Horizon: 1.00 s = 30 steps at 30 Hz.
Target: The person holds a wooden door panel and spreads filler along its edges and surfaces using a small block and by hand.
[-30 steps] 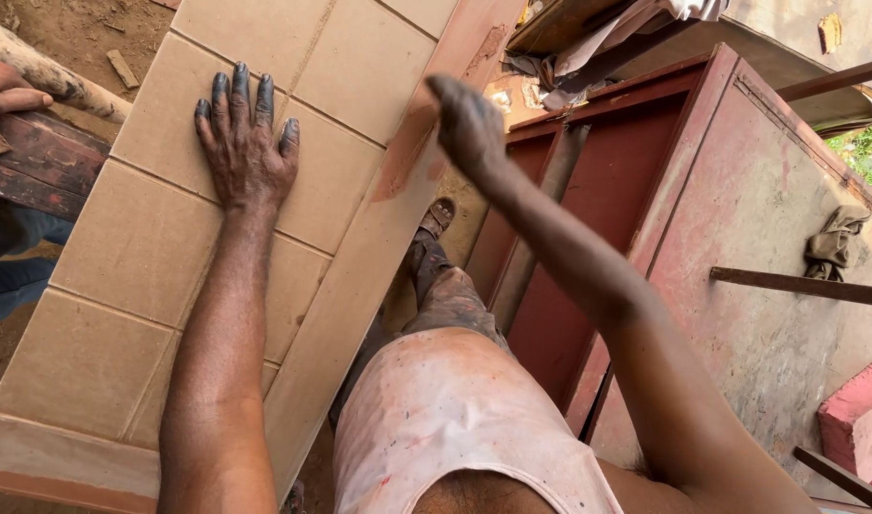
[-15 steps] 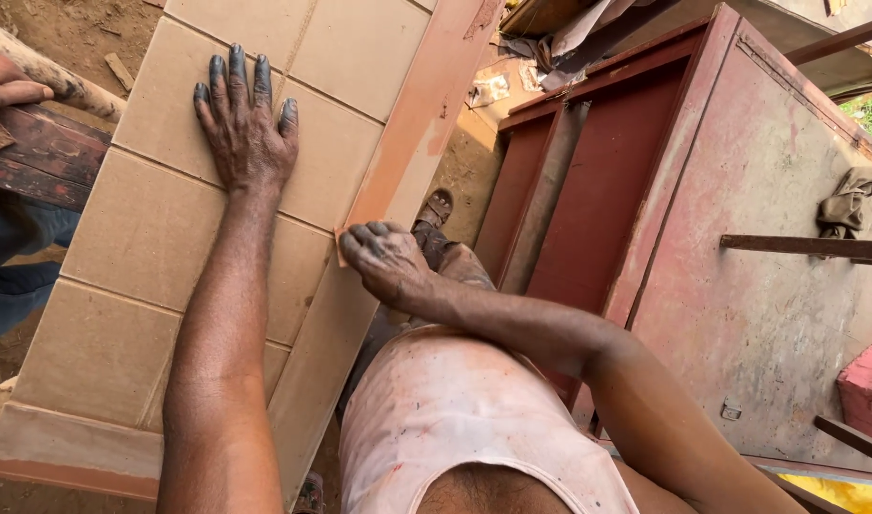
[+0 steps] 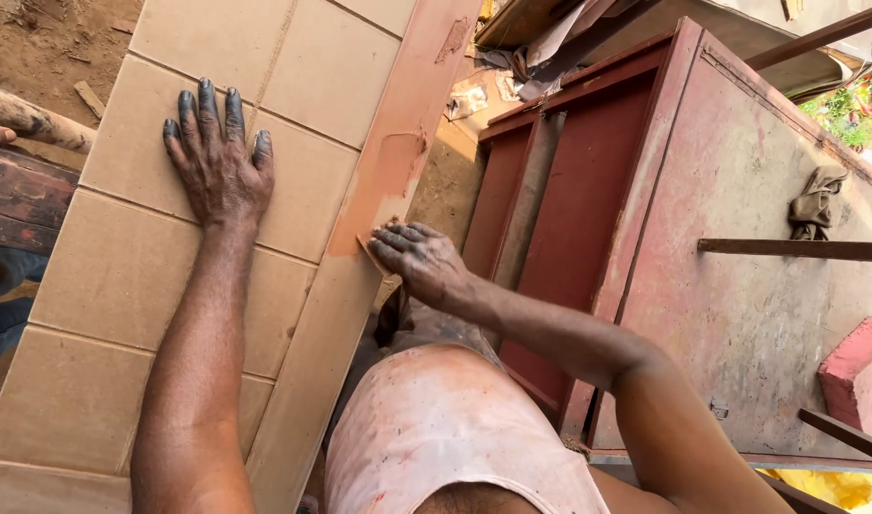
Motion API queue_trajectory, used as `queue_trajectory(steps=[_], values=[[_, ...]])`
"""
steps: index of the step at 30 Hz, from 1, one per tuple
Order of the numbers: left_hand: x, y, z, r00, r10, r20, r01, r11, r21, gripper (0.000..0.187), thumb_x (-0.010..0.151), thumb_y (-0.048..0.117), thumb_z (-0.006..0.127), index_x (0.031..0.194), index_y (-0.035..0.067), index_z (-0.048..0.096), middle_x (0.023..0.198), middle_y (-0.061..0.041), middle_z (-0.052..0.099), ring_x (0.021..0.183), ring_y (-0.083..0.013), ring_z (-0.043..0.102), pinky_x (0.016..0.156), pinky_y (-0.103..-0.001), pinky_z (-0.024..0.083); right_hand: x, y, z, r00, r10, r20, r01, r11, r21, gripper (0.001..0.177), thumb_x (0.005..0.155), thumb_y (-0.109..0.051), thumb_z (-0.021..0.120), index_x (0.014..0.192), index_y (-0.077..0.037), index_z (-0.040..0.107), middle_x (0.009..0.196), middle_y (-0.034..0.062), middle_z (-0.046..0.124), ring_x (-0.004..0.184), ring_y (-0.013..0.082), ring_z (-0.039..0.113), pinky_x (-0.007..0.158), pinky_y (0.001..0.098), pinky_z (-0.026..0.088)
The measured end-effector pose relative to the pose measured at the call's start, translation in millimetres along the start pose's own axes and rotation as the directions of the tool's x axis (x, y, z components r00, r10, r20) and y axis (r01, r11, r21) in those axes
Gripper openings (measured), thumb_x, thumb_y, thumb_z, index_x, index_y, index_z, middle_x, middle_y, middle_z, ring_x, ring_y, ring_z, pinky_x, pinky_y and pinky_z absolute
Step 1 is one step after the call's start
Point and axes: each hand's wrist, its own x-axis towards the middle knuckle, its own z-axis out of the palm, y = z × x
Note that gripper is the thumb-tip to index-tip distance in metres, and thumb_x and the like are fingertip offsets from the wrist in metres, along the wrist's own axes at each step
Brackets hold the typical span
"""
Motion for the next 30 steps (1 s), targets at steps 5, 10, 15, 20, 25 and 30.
queue_trajectory(steps=[5,10,15,20,25,30], values=[[-5,2,-1,0.999,0.025,-0.033,-0.024,1.000,0.009,0.065,0.111,0.045,0.049,0.165,0.009,0.041,0.174,-0.015,0.025,0.159,-0.0363,0.021,0.126,-0.061,0.012,124,207,-12,0.904,0.412,-0.115,-0.398,0.908,0.128,0.037,0.100,-0.008,0.054,0.127,-0.024,0.075,0.107,0.0066,0.079,0.068,0.0215,0.070,0.049,0.0368,0.052],[-1,4,-5,0.999,0.012,-0.038,-0.011,1.000,0.025,0.063,0.108,0.043,0.051,0.162,0.011,0.045,0.173,-0.014,0.028,0.158,-0.0352,0.023,0.126,-0.061,0.015,199,355,-32,0.848,0.396,-0.353,-0.446,0.893,-0.070,0.020,0.087,-0.020,0.072,0.105,-0.015,0.079,0.093,0.0150,0.074,0.088,0.0351,0.069,0.073,0.0530,0.053],[-4,-2,0,1.000,0.023,-0.004,-0.023,1.000,0.016,0.065,0.111,0.044,0.049,0.166,0.010,0.041,0.175,-0.014,0.023,0.159,-0.0364,0.020,0.126,-0.062,0.012,148,238,-15,0.907,0.412,-0.088,-0.412,0.911,0.013,0.016,0.089,-0.016,0.071,0.099,-0.022,0.082,0.089,0.0122,0.076,0.084,0.0318,0.070,0.070,0.0488,0.054],[-4,-3,3,1.000,0.013,0.024,-0.012,1.000,-0.014,0.065,0.113,0.045,0.045,0.168,0.010,0.038,0.176,-0.013,0.020,0.160,-0.0362,0.016,0.127,-0.062,0.009,43,27,-26,0.967,0.253,-0.002,-0.243,0.932,0.269,0.018,0.099,-0.011,0.056,0.097,-0.016,0.073,0.100,0.0081,0.077,0.093,0.0279,0.073,0.076,0.0434,0.057],[-11,-10,4,0.998,0.066,-0.004,-0.066,0.998,-0.017,0.065,0.114,0.044,0.043,0.168,0.008,0.038,0.177,-0.015,0.018,0.161,-0.0370,0.015,0.128,-0.061,0.008,-17,-81,-32,1.000,0.010,-0.012,-0.008,0.983,0.181,0.049,0.080,0.006,0.054,0.124,-0.007,0.071,0.123,0.0138,0.075,0.110,0.0287,0.071,0.092,0.0439,0.057],[-79,-33,-11,0.990,0.141,0.024,-0.140,0.989,-0.047,0.066,0.110,0.046,0.044,0.166,0.010,0.040,0.176,-0.016,0.021,0.161,-0.0371,0.017,0.127,-0.060,0.010,-3,-28,-20,0.976,0.204,0.072,-0.216,0.925,0.313,0.051,0.092,0.009,0.048,0.133,-0.014,0.069,0.135,0.0079,0.070,0.122,0.0259,0.066,0.108,0.0414,0.052]])
